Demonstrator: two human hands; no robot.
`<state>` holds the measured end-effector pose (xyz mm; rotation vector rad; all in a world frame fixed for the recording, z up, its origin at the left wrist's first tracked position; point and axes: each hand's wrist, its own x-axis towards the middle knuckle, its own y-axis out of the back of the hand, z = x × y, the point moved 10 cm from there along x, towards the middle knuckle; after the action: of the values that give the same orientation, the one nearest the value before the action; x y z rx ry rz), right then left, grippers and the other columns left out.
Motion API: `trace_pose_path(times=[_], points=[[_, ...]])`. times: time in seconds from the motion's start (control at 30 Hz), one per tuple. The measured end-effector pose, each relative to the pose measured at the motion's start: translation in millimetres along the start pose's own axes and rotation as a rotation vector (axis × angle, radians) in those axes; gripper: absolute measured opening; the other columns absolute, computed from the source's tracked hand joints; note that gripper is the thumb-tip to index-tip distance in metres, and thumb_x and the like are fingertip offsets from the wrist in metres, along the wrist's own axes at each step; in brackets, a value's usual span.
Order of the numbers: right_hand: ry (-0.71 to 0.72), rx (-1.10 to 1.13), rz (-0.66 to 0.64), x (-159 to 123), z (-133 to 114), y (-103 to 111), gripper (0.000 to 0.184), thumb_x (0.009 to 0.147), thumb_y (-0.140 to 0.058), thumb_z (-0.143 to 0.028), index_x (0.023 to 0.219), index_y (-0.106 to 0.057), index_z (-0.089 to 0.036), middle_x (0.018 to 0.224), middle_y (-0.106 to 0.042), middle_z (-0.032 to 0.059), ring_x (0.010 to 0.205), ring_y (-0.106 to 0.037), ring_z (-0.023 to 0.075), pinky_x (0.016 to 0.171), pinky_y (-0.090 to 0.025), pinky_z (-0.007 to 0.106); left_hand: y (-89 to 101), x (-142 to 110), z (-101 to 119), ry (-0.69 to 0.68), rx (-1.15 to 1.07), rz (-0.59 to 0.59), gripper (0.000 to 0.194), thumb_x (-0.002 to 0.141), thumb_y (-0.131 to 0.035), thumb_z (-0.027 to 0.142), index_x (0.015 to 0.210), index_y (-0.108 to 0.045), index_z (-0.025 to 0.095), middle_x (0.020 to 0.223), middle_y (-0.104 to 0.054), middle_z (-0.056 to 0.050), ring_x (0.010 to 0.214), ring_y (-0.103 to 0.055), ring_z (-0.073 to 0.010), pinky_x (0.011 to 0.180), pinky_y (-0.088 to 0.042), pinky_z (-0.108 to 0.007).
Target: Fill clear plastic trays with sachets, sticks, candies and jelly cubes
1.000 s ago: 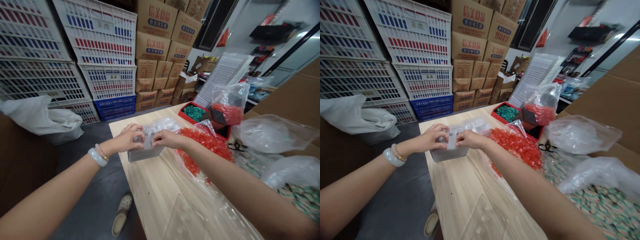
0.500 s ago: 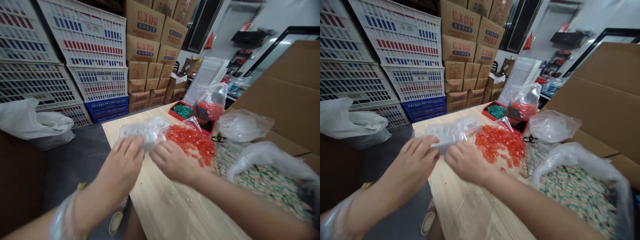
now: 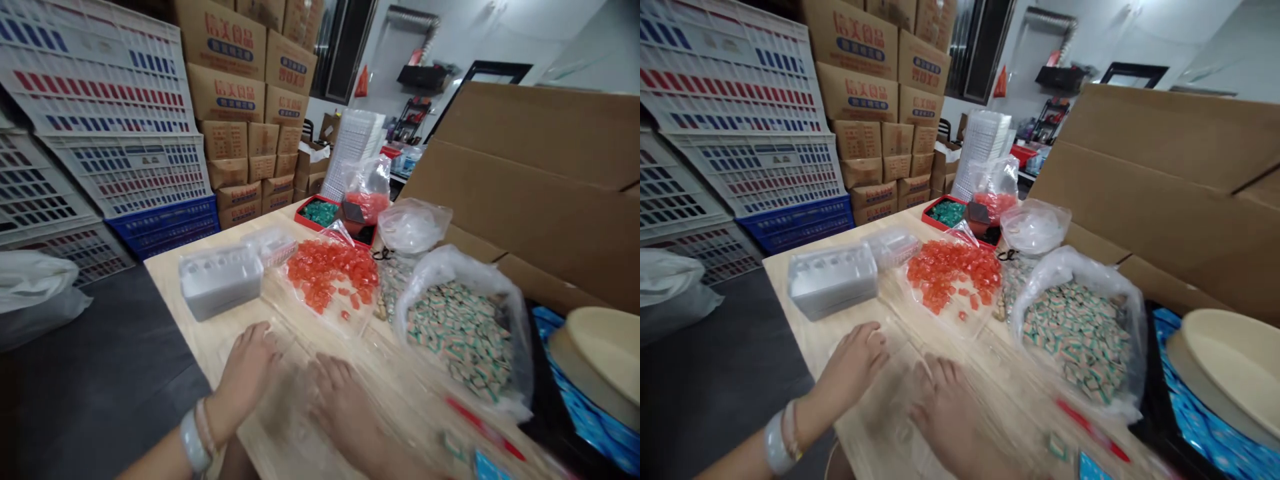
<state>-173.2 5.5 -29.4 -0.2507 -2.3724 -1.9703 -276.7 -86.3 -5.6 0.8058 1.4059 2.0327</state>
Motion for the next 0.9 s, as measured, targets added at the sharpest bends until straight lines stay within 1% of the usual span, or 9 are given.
trace_pose_path(times=[0.07,0.13,0.27,0.37,0.5,0.57,0.67,0.8,0.9], points=[[-0.111,0.033,0.055,21,35,18,0.024,0.082,-0.041,-0.025,0.098,-0.057,-0.018,0.097,-0.060,0.0100,0.090,-0.053,0.0230,0.079,-0.041,0.038,7.9,33,17,-0.069,-0.083,-0.013,0.018,0.079,-0.044,0.022,0.091,-0.056,0.018,0.098,-0.054,-0.008,0.094,-0.050,-0.0208,0.079,-0.041,-0.035],[-0.225,0.060,0.075,42,76,23,0.026,0.084,-0.034,-0.017,0.087,-0.060,-0.016,0.087,-0.060,0.0098,0.083,-0.054,0.0193,0.075,-0.042,0.033,1.6,68,42,-0.167,-0.153,-0.053,0.019,0.081,-0.041,0.023,0.092,-0.056,0.019,0.092,-0.056,-0.006,0.089,-0.051,-0.0184,0.078,-0.041,-0.032],[-0.307,0.139,-0.018,72,130,-1,0.021,0.077,-0.043,-0.011,0.090,-0.059,-0.015,0.090,-0.057,0.0096,0.082,-0.054,0.0174,0.073,-0.042,0.028,-44.0,123,75,-0.163,-0.100,-0.129,0.020,0.080,-0.044,0.023,0.094,-0.056,0.017,0.092,-0.055,-0.009,0.091,-0.051,-0.0215,0.079,-0.039,-0.035],[-0.320,0.360,0.011,76,148,-12,0.020,0.074,-0.045,-0.010,0.085,-0.060,-0.015,0.083,-0.058,0.0072,0.080,-0.054,0.0169,0.074,-0.041,0.029,-71.5,137,84,-0.124,-0.067,-0.133,0.021,0.079,-0.042,0.017,0.093,-0.057,0.012,0.095,-0.054,-0.014,0.091,-0.050,-0.0254,0.077,-0.039,-0.039],[-0.507,0.974,0.148,62,174,-18,0.021,0.073,-0.051,-0.025,0.090,-0.059,-0.015,0.070,-0.060,0.0027,0.063,-0.054,0.0142,0.061,-0.042,0.028,-78.8,139,83,-0.134,-0.120,-0.122,0.021,0.079,-0.040,0.014,0.089,-0.058,0.014,0.089,-0.056,-0.010,0.088,-0.052,-0.0217,0.077,-0.039,-0.036],[-0.593,1.307,0.162,56,178,-25,0.027,0.069,-0.057,-0.034,0.089,-0.059,-0.015,0.065,-0.059,0.0010,0.055,-0.052,0.0121,0.055,-0.041,0.025,-68.2,142,74,-0.063,-0.332,-0.041,0.019,0.078,-0.042,0.016,0.088,-0.058,0.016,0.088,-0.057,-0.008,0.087,-0.051,-0.0195,0.079,-0.039,-0.034],[-0.653,1.680,0.145,52,170,-30,0.031,0.061,-0.066,-0.037,0.083,-0.061,-0.015,0.064,-0.061,0.0012,0.054,-0.053,0.0108,0.055,-0.040,0.024,-68.3,141,51,0.231,-1.003,0.049,0.011,0.074,-0.048,0.022,0.079,-0.056,0.016,0.081,-0.057,-0.005,0.076,-0.054,-0.0164,0.073,-0.042,-0.031],[-0.652,1.903,0.107,47,155,-27,0.030,0.055,-0.073,-0.030,0.080,-0.063,-0.015,0.068,-0.063,0.0023,0.058,-0.056,0.0114,0.059,-0.042,0.026,-106.2,118,70,0.590,-1.789,-0.162,0.009,0.065,-0.053,0.022,0.071,-0.052,0.015,0.072,-0.058,-0.001,0.063,-0.056,-0.0128,0.059,-0.044,-0.026],[-0.655,1.946,0.105,42,149,-24,0.029,0.053,-0.074,-0.027,0.077,-0.063,-0.015,0.066,-0.064,0.0017,0.058,-0.056,0.0108,0.060,-0.042,0.025,-115.1,103,90,0.641,-1.911,-0.300,0.010,0.063,-0.054,0.019,0.073,-0.052,0.017,0.071,-0.059,0.000,0.062,-0.057,-0.0122,0.053,-0.043,-0.023]])
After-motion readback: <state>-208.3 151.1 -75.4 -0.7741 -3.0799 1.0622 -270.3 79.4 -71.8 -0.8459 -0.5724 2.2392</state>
